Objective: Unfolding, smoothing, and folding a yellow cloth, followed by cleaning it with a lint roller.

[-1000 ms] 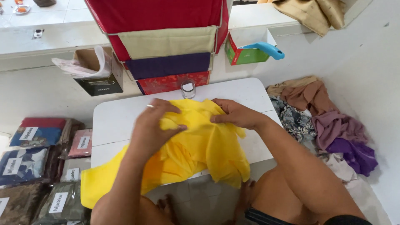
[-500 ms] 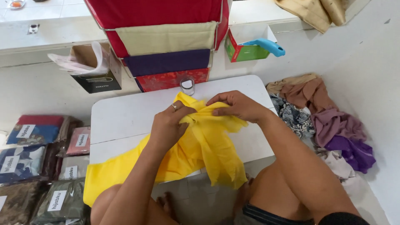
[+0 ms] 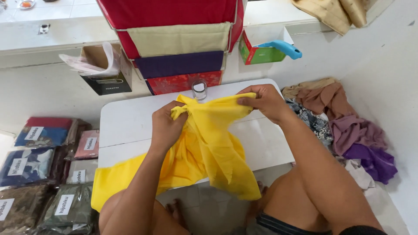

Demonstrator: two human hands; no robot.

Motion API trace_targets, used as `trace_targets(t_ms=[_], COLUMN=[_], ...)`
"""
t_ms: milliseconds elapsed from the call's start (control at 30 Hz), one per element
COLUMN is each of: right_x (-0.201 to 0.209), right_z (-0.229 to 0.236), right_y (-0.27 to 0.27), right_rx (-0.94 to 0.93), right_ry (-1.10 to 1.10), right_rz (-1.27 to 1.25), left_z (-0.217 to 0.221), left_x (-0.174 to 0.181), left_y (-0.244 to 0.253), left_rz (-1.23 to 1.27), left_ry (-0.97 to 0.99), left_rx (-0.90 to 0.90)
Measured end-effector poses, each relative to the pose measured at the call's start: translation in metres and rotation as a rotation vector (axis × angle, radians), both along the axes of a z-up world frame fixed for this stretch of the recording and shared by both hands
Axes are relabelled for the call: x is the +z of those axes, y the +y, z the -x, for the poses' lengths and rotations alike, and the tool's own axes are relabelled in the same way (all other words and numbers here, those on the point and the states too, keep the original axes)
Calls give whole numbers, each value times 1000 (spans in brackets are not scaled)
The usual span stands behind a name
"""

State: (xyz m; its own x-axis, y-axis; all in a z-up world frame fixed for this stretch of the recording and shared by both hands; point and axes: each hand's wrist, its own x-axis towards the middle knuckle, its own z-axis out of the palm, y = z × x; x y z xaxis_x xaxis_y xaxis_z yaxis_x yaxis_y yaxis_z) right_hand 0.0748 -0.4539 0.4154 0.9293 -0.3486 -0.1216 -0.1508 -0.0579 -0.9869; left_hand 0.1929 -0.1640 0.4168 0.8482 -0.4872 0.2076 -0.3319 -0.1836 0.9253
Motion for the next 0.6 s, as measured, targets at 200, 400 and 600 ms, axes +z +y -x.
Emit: trace_targets(t_ms=[200,400,600], right_x=[-12,-7,-1], right_z=[-7,-9,-6], right_y=[9,20,16], right_rx=[-155,-203,-102], right_ry=[-161,-356,-307], right_rz=[-93,-137,-183], left_z=[3,8,8], left_x=[4,15,22], left_y=[-1,-4,0], left_rz=[-6,-51,-84], left_ry=[112,76,33], left_rx=[34,-126,-153])
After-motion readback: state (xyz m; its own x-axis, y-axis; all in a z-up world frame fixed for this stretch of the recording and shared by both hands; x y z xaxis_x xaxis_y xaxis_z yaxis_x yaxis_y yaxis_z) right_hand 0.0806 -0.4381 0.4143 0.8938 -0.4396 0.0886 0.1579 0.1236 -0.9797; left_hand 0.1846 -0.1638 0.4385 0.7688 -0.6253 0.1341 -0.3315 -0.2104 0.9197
